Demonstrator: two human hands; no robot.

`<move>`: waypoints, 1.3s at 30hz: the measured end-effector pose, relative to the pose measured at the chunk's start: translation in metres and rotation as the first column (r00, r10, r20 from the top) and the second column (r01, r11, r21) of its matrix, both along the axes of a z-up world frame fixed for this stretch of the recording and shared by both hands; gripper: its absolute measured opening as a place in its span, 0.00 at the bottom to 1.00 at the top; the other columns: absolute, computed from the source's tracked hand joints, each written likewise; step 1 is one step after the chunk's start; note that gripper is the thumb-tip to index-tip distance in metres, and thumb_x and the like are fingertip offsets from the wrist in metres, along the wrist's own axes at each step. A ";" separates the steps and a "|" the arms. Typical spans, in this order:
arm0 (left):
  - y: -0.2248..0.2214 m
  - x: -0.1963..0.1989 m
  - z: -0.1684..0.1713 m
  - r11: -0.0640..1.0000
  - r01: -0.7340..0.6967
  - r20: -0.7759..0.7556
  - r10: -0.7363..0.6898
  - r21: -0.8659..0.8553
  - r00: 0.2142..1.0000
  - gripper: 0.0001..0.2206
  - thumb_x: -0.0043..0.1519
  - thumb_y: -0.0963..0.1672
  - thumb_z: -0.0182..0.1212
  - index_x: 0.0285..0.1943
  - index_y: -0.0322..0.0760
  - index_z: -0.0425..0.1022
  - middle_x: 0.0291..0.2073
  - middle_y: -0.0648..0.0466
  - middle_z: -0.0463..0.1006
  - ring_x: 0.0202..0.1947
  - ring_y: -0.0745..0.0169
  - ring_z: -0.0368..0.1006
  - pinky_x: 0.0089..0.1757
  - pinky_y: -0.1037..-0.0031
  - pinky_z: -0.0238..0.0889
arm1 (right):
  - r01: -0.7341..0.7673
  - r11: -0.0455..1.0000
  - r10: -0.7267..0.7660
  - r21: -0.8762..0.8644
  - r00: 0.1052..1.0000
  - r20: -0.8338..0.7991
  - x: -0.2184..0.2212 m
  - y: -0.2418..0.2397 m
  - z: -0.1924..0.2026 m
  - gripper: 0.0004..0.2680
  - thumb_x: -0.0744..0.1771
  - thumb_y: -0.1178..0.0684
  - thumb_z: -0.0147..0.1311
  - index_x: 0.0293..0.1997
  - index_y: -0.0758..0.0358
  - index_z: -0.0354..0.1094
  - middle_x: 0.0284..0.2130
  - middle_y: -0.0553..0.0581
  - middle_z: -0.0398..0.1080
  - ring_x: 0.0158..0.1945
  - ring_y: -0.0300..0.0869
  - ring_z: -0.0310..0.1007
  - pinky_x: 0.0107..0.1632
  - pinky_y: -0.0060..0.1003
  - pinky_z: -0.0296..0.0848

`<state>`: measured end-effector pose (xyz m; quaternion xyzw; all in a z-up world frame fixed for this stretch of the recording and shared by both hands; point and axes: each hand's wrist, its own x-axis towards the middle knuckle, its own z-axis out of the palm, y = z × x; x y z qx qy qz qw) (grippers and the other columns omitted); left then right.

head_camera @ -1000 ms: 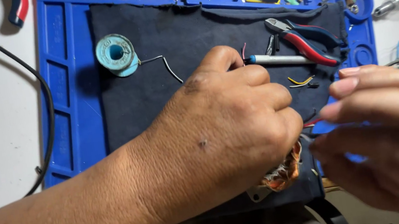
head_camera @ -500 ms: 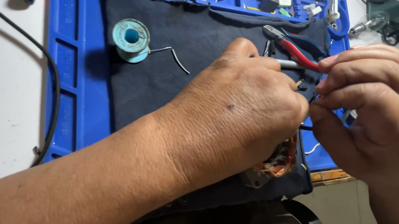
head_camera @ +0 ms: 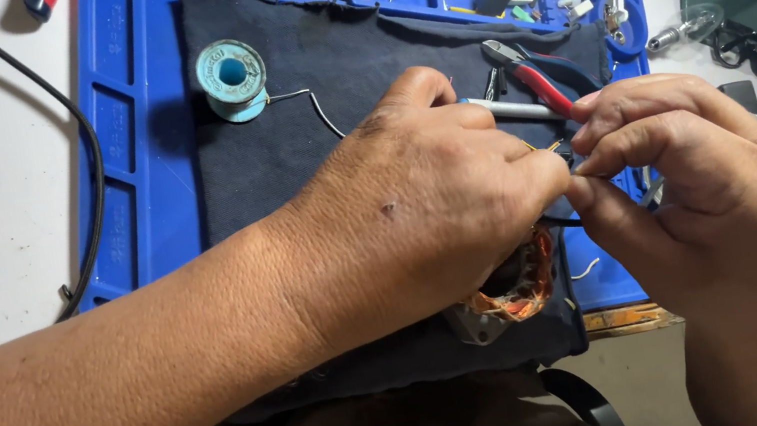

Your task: Securing wires to a motor stator using a zip tie and organizing the wiring

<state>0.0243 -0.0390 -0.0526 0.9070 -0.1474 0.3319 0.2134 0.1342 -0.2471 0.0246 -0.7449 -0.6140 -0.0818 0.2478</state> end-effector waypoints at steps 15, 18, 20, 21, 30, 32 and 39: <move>0.006 -0.008 0.011 0.998 0.069 0.037 -0.069 -0.010 0.997 0.07 0.68 0.43 0.74 0.43 0.55 0.81 0.28 0.68 0.82 0.35 0.52 0.80 0.53 0.47 0.62 | -0.020 0.999 0.027 0.043 0.986 -0.162 -0.002 0.004 0.000 0.06 0.71 0.65 0.65 0.40 0.79 0.71 0.40 0.74 0.76 0.51 0.65 0.84 0.64 0.59 0.89; 0.009 -0.008 0.012 0.996 0.083 0.070 -0.084 0.028 0.994 0.09 0.69 0.41 0.74 0.41 0.52 0.78 0.28 0.67 0.80 0.35 0.54 0.78 0.54 0.49 0.63 | -0.015 0.999 0.021 0.046 0.990 -0.138 0.000 0.006 -0.001 0.07 0.73 0.68 0.65 0.40 0.80 0.70 0.41 0.75 0.75 0.52 0.67 0.85 0.62 0.58 0.87; 0.009 -0.008 0.011 0.996 0.086 0.069 -0.088 0.035 0.994 0.08 0.69 0.43 0.75 0.40 0.52 0.79 0.29 0.67 0.81 0.36 0.53 0.79 0.53 0.49 0.64 | 0.030 0.999 -0.026 0.027 0.989 -0.149 -0.002 0.005 -0.001 0.07 0.73 0.71 0.68 0.42 0.79 0.71 0.42 0.75 0.76 0.53 0.65 0.86 0.63 0.55 0.87; 0.009 -0.009 0.012 0.995 0.088 0.066 -0.091 0.037 0.994 0.08 0.69 0.43 0.75 0.40 0.52 0.79 0.29 0.67 0.81 0.36 0.53 0.79 0.53 0.49 0.64 | 0.032 0.999 -0.027 0.029 0.988 -0.152 0.000 0.006 0.002 0.07 0.73 0.71 0.68 0.42 0.79 0.71 0.42 0.75 0.76 0.53 0.65 0.86 0.63 0.55 0.87; 0.003 -0.016 0.021 0.998 0.062 -0.076 -0.062 -0.001 0.995 0.15 0.68 0.53 0.82 0.40 0.48 0.79 0.33 0.62 0.87 0.39 0.50 0.82 0.55 0.48 0.63 | 0.005 0.913 -0.262 -0.408 0.774 -0.576 0.065 0.005 0.023 0.13 0.74 0.54 0.55 0.64 0.67 0.81 0.54 0.55 0.88 0.58 0.39 0.89 0.64 0.34 0.83; -0.001 -0.020 0.023 1.000 -0.027 -0.072 0.027 0.001 0.997 0.14 0.67 0.52 0.82 0.41 0.48 0.80 0.34 0.58 0.87 0.39 0.48 0.80 0.56 0.45 0.65 | -0.325 0.846 -0.182 -0.423 0.570 -0.801 0.078 0.007 0.019 0.17 0.73 0.49 0.58 0.67 0.66 0.83 0.53 0.56 0.93 0.59 0.40 0.93 0.62 0.38 0.91; -0.010 -0.026 0.036 0.995 -0.055 -0.189 0.039 -0.080 0.981 0.08 0.71 0.47 0.74 0.41 0.45 0.82 0.35 0.58 0.85 0.39 0.46 0.78 0.56 0.45 0.62 | -0.293 0.909 -0.237 -0.297 0.224 -0.945 0.079 -0.002 -0.014 0.08 0.70 0.57 0.67 0.52 0.71 0.85 0.46 0.61 0.89 0.51 0.45 0.91 0.56 0.43 0.91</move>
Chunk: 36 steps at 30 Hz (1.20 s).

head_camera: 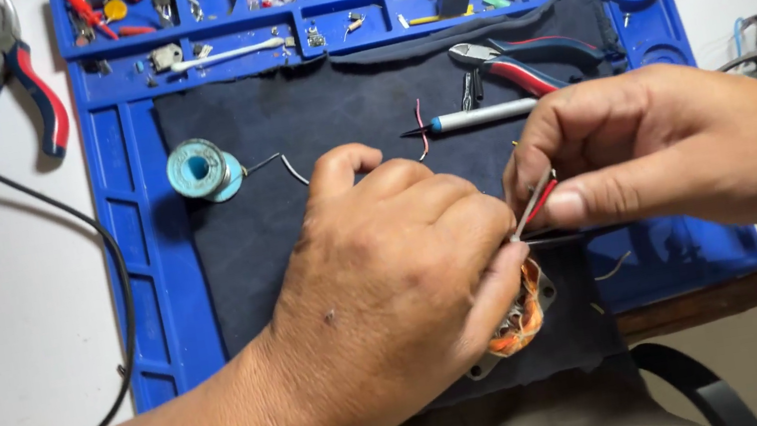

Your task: Securing wires to a motor stator using a zip tie and organizing the wiring

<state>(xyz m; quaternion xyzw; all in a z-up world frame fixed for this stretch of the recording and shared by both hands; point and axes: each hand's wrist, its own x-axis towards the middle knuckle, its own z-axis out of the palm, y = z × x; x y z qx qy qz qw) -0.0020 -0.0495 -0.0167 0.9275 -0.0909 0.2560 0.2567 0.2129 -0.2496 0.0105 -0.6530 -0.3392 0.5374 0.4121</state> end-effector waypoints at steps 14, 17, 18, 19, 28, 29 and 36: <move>0.004 0.005 0.022 0.988 -0.015 -0.246 -0.022 -0.151 0.969 0.05 0.69 0.46 0.72 0.40 0.49 0.82 0.37 0.64 0.87 0.42 0.56 0.81 0.51 0.53 0.58 | -0.536 0.760 -0.018 0.366 0.546 0.837 -0.039 -0.008 0.005 0.07 0.74 0.51 0.55 0.54 0.62 0.75 0.50 0.57 0.84 0.43 0.54 0.83 0.48 0.48 0.85; 0.010 0.005 0.019 0.987 0.052 -0.178 -0.079 -0.153 0.981 0.04 0.72 0.45 0.74 0.45 0.46 0.85 0.43 0.61 0.88 0.44 0.54 0.80 0.56 0.50 0.59 | -0.521 0.764 0.009 0.380 0.598 0.801 -0.038 -0.004 0.008 0.06 0.75 0.51 0.54 0.52 0.59 0.75 0.49 0.56 0.85 0.46 0.49 0.88 0.49 0.43 0.88; 0.011 0.005 0.018 0.987 0.049 -0.179 -0.076 -0.152 0.981 0.04 0.72 0.45 0.74 0.45 0.46 0.85 0.43 0.61 0.88 0.44 0.54 0.80 0.56 0.50 0.59 | -0.523 0.762 0.010 0.381 0.599 0.801 -0.034 -0.006 0.008 0.06 0.75 0.51 0.54 0.52 0.59 0.75 0.49 0.56 0.85 0.46 0.49 0.88 0.49 0.43 0.88; 0.012 0.005 0.018 0.985 0.076 -0.178 -0.103 -0.157 0.979 0.04 0.73 0.45 0.74 0.46 0.46 0.85 0.44 0.61 0.88 0.45 0.55 0.80 0.57 0.50 0.58 | -0.420 0.844 0.000 0.333 0.622 0.783 -0.031 -0.006 0.008 0.06 0.74 0.48 0.56 0.50 0.56 0.78 0.46 0.51 0.87 0.44 0.44 0.89 0.48 0.40 0.87; 0.014 0.003 0.016 0.986 0.102 -0.177 -0.125 -0.131 0.976 0.05 0.74 0.46 0.74 0.47 0.46 0.84 0.46 0.60 0.89 0.46 0.54 0.81 0.57 0.50 0.60 | -0.015 0.999 -0.005 0.040 0.883 0.469 -0.022 -0.001 -0.013 0.11 0.68 0.42 0.71 0.55 0.43 0.89 0.35 0.34 0.97 0.39 0.24 0.96 0.46 0.27 0.89; 0.014 0.004 0.015 0.988 0.103 -0.165 -0.121 -0.116 0.979 0.05 0.74 0.46 0.75 0.48 0.45 0.83 0.46 0.60 0.88 0.46 0.54 0.82 0.57 0.50 0.60 | -0.076 0.996 0.037 0.051 0.845 0.534 -0.021 0.001 -0.014 0.10 0.70 0.37 0.67 0.37 0.41 0.94 0.27 0.30 0.96 0.31 0.22 0.93 0.38 0.26 0.87; 0.017 0.004 0.012 0.989 0.142 -0.116 -0.146 -0.050 0.982 0.06 0.75 0.45 0.76 0.48 0.43 0.84 0.48 0.59 0.89 0.46 0.53 0.82 0.61 0.43 0.61 | 0.162 0.906 0.049 -0.392 0.878 0.476 -0.030 0.024 -0.010 0.09 0.69 0.39 0.73 0.33 0.42 0.96 0.19 0.40 0.86 0.27 0.32 0.77 0.35 0.34 0.76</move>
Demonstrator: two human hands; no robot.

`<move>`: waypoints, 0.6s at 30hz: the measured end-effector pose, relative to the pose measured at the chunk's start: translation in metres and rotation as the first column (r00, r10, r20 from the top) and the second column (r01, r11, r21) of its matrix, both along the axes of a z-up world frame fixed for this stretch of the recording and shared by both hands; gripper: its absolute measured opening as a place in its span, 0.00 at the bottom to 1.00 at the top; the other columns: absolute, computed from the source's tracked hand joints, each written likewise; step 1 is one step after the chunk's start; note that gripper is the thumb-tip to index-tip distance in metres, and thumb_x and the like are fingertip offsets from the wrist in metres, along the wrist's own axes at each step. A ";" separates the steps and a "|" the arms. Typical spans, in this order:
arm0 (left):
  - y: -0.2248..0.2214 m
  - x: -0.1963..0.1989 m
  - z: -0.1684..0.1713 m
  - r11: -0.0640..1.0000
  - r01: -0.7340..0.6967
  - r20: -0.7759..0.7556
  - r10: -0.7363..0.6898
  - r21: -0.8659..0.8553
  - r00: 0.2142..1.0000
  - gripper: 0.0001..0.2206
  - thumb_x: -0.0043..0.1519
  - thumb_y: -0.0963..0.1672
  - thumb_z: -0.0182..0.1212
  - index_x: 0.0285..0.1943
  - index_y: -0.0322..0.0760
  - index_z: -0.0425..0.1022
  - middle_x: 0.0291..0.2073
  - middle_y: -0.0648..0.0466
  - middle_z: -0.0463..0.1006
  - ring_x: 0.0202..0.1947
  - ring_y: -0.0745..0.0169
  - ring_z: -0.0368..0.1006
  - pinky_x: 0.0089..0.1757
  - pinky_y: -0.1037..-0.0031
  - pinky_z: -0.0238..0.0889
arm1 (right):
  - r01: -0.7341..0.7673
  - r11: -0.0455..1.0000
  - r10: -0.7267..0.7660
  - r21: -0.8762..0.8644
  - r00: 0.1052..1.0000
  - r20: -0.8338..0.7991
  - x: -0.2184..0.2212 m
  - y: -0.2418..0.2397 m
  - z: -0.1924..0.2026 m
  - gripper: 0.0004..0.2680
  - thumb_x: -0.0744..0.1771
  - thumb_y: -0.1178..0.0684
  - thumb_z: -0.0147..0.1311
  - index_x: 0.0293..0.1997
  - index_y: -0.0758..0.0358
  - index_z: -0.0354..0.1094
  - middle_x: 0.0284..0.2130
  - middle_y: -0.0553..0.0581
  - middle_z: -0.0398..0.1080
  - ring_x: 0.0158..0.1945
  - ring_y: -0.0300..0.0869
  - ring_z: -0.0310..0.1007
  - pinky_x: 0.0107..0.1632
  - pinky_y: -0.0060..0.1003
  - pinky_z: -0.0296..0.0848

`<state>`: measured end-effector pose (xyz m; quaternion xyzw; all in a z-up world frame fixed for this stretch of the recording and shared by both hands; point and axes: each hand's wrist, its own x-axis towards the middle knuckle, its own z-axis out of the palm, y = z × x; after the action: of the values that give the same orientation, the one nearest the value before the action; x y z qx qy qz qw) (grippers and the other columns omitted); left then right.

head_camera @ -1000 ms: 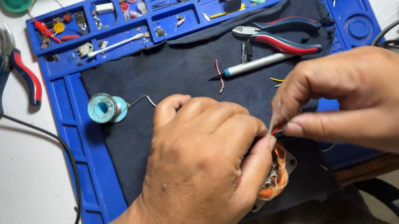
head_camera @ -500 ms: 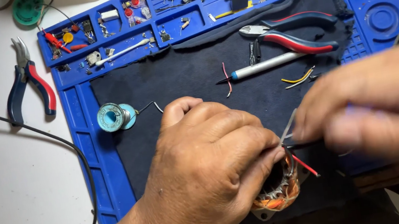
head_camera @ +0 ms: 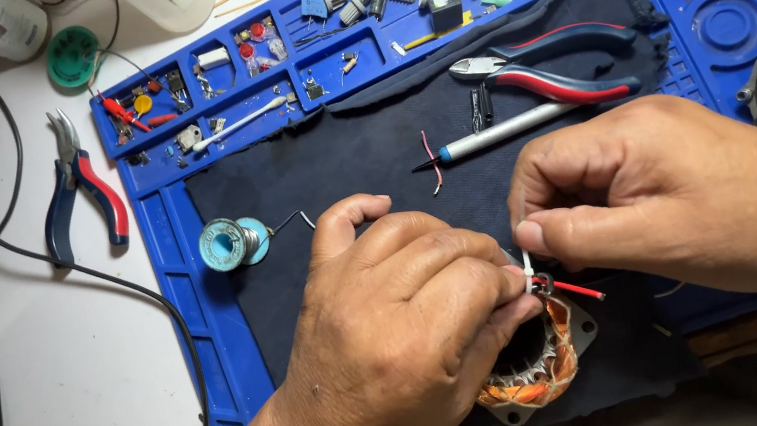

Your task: Securing wires to a motor stator using a zip tie and organizing the wiring

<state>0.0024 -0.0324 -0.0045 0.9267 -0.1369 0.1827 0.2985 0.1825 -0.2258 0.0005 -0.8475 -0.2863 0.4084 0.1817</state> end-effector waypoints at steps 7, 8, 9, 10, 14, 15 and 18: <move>0.001 0.001 0.001 1.000 0.014 -0.022 -0.014 0.005 1.000 0.06 0.75 0.45 0.76 0.47 0.44 0.83 0.47 0.61 0.89 0.45 0.56 0.82 0.61 0.44 0.61 | 0.016 0.995 -0.027 -0.097 0.992 -0.120 -0.002 0.012 0.006 0.10 0.70 0.40 0.74 0.33 0.46 0.95 0.21 0.44 0.84 0.28 0.34 0.76 0.36 0.34 0.74; 0.001 0.001 0.000 1.000 0.011 -0.042 -0.010 0.003 0.999 0.06 0.74 0.45 0.76 0.48 0.45 0.83 0.47 0.61 0.89 0.46 0.56 0.82 0.61 0.44 0.61 | -0.036 0.990 0.025 -0.139 0.996 -0.082 -0.002 0.014 0.007 0.10 0.70 0.38 0.72 0.33 0.42 0.93 0.21 0.41 0.82 0.28 0.32 0.75 0.37 0.32 0.74; 0.002 0.001 0.000 1.000 0.015 -0.045 -0.015 0.009 0.999 0.06 0.74 0.45 0.76 0.48 0.45 0.83 0.47 0.61 0.89 0.46 0.56 0.82 0.61 0.44 0.61 | -0.032 0.991 0.021 -0.133 0.996 -0.085 -0.003 0.015 0.006 0.10 0.70 0.38 0.72 0.33 0.42 0.93 0.21 0.41 0.82 0.28 0.32 0.75 0.37 0.32 0.74; 0.003 0.001 0.000 1.000 0.022 -0.076 -0.022 -0.005 0.997 0.05 0.75 0.46 0.75 0.50 0.46 0.82 0.48 0.62 0.89 0.47 0.55 0.83 0.62 0.44 0.60 | -0.068 0.988 0.061 -0.139 0.996 -0.059 -0.004 0.015 0.006 0.09 0.70 0.37 0.69 0.33 0.38 0.92 0.21 0.38 0.84 0.29 0.30 0.76 0.38 0.31 0.75; 0.005 0.001 0.000 0.998 0.042 -0.152 -0.050 -0.053 0.987 0.11 0.74 0.46 0.76 0.61 0.44 0.81 0.51 0.58 0.90 0.50 0.52 0.86 0.61 0.46 0.62 | -0.123 0.971 0.118 -0.203 0.992 -0.035 -0.006 0.021 0.010 0.08 0.69 0.34 0.66 0.35 0.31 0.91 0.22 0.34 0.85 0.30 0.27 0.77 0.39 0.28 0.75; 0.006 0.003 0.001 0.998 0.046 -0.155 -0.053 -0.049 0.987 0.11 0.74 0.46 0.76 0.61 0.44 0.81 0.51 0.58 0.90 0.50 0.52 0.86 0.61 0.46 0.62 | -0.120 0.973 0.115 -0.199 0.993 -0.037 -0.004 0.021 0.009 0.08 0.69 0.34 0.66 0.35 0.31 0.91 0.22 0.34 0.85 0.30 0.27 0.77 0.39 0.28 0.75; 0.007 0.008 0.007 0.994 0.059 -0.210 -0.077 -0.091 0.975 0.11 0.73 0.46 0.77 0.60 0.45 0.82 0.50 0.59 0.91 0.50 0.54 0.87 0.60 0.51 0.63 | -0.129 0.974 0.117 -0.188 0.990 -0.075 0.001 0.025 0.011 0.10 0.69 0.32 0.68 0.34 0.32 0.93 0.22 0.36 0.82 0.29 0.28 0.74 0.39 0.29 0.72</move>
<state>0.0104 -0.0257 0.0022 0.9222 -0.1283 0.0777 0.3564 0.1837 -0.2012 0.0112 -0.8283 -0.2913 0.4715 0.0824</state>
